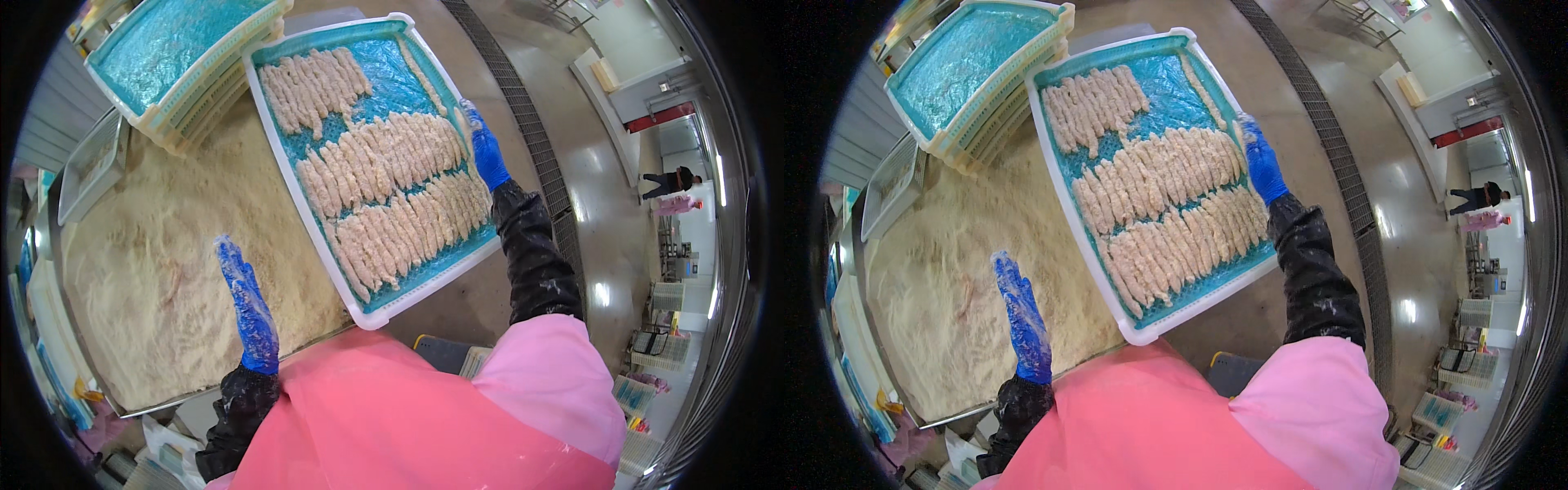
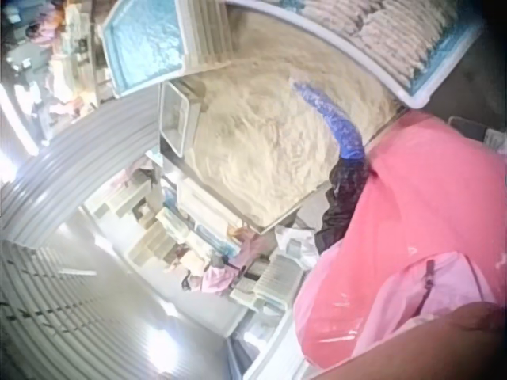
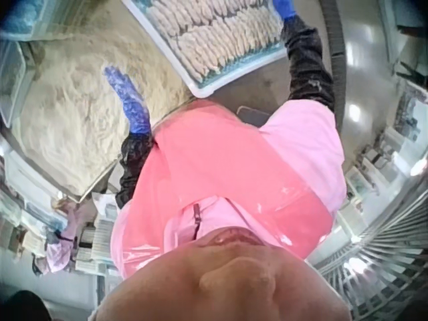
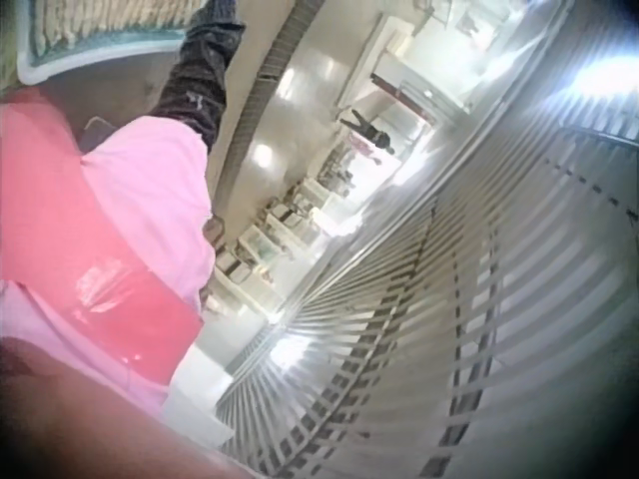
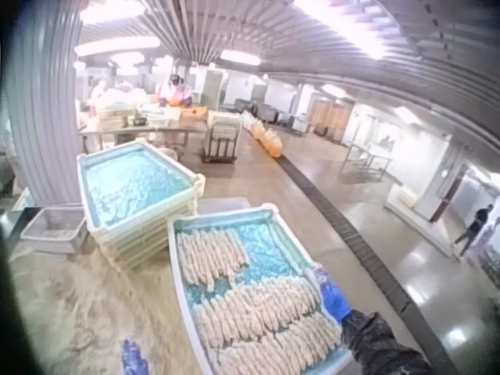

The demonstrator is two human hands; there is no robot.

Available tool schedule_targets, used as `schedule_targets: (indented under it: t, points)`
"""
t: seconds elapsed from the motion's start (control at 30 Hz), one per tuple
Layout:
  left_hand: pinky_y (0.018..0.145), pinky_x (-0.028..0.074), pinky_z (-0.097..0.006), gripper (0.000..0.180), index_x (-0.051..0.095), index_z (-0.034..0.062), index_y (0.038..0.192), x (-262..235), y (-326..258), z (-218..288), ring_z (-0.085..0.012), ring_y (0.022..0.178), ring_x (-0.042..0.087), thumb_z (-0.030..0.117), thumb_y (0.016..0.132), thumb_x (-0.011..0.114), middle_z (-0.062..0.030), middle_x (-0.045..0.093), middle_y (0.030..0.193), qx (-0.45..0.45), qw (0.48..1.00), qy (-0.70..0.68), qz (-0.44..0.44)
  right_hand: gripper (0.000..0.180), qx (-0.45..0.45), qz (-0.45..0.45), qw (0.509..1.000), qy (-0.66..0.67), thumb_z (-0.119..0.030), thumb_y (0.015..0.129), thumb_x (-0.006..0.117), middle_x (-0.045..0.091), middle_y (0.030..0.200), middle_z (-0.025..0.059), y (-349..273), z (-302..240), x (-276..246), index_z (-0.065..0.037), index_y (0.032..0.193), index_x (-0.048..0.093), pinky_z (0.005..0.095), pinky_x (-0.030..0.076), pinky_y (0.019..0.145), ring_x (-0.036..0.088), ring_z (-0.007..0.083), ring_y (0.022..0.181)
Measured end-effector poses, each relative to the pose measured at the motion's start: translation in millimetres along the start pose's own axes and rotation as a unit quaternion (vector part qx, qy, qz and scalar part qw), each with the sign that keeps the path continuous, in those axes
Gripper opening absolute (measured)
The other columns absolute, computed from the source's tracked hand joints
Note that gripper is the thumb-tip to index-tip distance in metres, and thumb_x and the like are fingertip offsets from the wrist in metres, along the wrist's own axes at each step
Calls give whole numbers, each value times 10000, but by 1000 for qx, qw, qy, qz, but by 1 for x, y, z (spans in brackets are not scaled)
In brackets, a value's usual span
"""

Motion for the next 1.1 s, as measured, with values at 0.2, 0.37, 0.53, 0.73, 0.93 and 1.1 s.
schedule_targets:
  t: [0.2,0.37,0.53,0.73,0.93,1.1]
  points:
    - [1173,44,-381,595,117,95,1516,-44,-12,-19,-202,1455,98,350,1019,323,-64,122,1579,3,997,36,62,515,17,151,963,222,-316,1020,361,448,1404,132,-9,-67,13,10,1418,351,348,300,1116,432,229,1295]
    - [1169,76,-382,755,158,21,1492,-124,-42,-56,-250,1445,127,190,890,581,-146,172,1557,-71,980,183,-12,431,-71,2,976,207,-136,992,422,579,1238,174,-34,-148,125,30,1387,377,395,434,1020,595,254,1108]
    - [1116,6,-602,920,276,151,1484,-190,-67,-84,-395,1438,70,488,732,685,-140,171,1556,-37,750,654,-90,459,80,-265,864,420,34,862,409,575,1257,159,-71,-183,323,25,1314,488,372,423,1016,568,249,1148]
    - [1127,75,-581,715,448,224,1392,-289,-82,-82,-372,1418,160,258,723,697,-112,243,1530,-44,722,690,24,468,-22,-237,965,-113,-216,788,656,593,1171,225,-162,-58,546,-5,1197,571,412,427,944,570,336,1054]
    - [1093,249,-480,569,562,188,1285,-363,-104,-82,-354,1314,344,133,726,656,-123,398,1434,13,813,572,105,422,-21,-313,949,10,-155,810,611,547,1189,196,-273,-68,608,-53,1216,557,466,361,996,478,397,1146]
    - [1043,324,-457,519,592,173,1249,-372,-97,-85,-344,1240,414,107,738,655,-119,465,1372,18,849,512,125,334,-262,-242,904,-237,-152,780,627,553,1151,135,-246,-153,648,-85,1107,627,435,375,952,489,345,1111]
Point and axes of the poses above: each hand's wrist, its own y-axis towards the middle knuckle, its own x-axis out of the palm, z = x × y, the point moved 2 cm from there along y, towards the middle knuckle
